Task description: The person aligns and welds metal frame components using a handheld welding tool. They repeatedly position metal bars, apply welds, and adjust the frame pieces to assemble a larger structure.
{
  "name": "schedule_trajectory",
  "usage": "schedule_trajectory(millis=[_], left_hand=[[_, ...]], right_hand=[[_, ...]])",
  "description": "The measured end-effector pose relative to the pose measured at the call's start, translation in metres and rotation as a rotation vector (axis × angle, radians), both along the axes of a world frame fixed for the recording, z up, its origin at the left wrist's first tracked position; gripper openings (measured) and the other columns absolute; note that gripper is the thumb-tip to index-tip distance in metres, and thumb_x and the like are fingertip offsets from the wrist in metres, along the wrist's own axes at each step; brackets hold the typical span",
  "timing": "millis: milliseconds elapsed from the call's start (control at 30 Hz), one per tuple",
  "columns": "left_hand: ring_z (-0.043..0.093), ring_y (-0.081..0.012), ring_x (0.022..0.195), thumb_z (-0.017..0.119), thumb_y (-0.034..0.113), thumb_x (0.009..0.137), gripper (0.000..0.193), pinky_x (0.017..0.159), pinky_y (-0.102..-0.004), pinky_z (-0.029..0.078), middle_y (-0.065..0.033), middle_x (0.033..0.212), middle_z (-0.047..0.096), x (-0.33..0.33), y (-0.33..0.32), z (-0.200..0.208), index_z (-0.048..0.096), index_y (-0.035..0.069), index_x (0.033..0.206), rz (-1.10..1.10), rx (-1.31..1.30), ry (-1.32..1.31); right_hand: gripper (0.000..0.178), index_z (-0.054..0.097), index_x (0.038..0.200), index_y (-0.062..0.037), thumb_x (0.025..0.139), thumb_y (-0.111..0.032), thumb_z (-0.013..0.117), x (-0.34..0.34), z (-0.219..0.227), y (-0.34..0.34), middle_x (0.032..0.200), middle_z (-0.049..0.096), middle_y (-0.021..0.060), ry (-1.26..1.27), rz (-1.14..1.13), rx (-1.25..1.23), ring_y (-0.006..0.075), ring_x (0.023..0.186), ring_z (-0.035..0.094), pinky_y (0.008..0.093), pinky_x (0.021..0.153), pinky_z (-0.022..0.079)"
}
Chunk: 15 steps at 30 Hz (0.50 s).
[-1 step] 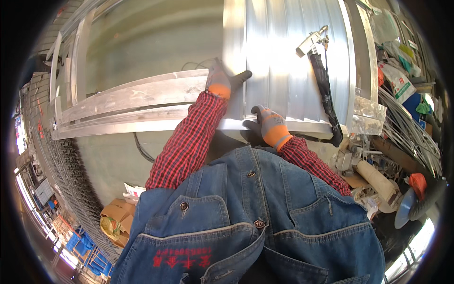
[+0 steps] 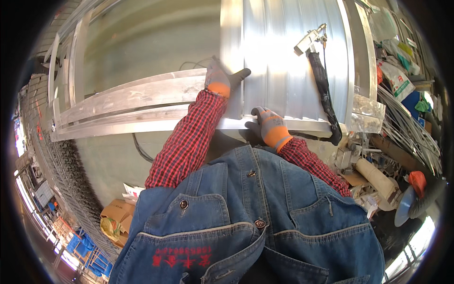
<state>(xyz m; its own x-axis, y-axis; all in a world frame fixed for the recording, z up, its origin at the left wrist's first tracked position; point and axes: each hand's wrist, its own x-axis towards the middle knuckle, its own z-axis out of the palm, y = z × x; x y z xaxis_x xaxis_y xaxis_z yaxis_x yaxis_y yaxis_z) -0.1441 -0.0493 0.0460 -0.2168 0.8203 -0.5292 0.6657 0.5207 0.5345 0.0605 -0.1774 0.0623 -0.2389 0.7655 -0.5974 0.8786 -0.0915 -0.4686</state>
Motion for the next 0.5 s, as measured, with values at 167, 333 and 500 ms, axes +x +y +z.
schedule_trajectory(millis=[167, 333, 500], left_hand=[[0.049, -0.0467, 0.158, 0.099, 0.071, 0.071, 0.151, 0.131, -0.0466, 0.046, -0.0343, 0.172, 0.044, 0.015, 0.009, -0.018, 0.024, -0.009, 0.175, 0.069, 0.037, -0.006], [0.078, -0.0416, 0.121, 0.091, 0.053, 0.081, 0.088, 0.105, -0.0513, 0.061, -0.0254, 0.131, 0.079, 0.018, 0.023, -0.027, 0.065, -0.004, 0.142, 0.068, 0.069, 0.004], [0.075, -0.0427, 0.127, 0.093, 0.056, 0.079, 0.099, 0.109, -0.0504, 0.060, -0.0257, 0.137, 0.076, 0.019, 0.032, -0.017, 0.057, -0.004, 0.149, -0.013, -0.038, 0.014]], right_hand=[[0.043, 0.074, 0.127, -0.0122, 0.099, -0.043, 0.084, 0.014, -0.009, -0.007, 0.123, 0.076, 0.0143, 0.104, -0.040, 0.018, 0.0383, 0.118, 0.074, 0.0513, 0.099, 0.058], [0.042, 0.075, 0.121, -0.0114, 0.098, -0.045, 0.085, 0.013, -0.017, -0.001, 0.122, 0.076, 0.0138, 0.090, -0.009, -0.025, 0.0378, 0.116, 0.074, 0.0498, 0.098, 0.059], [0.041, 0.076, 0.112, -0.0114, 0.095, -0.047, 0.086, 0.014, -0.014, 0.002, 0.113, 0.077, 0.0127, 0.101, -0.032, -0.034, 0.0356, 0.110, 0.075, 0.0468, 0.095, 0.058]])
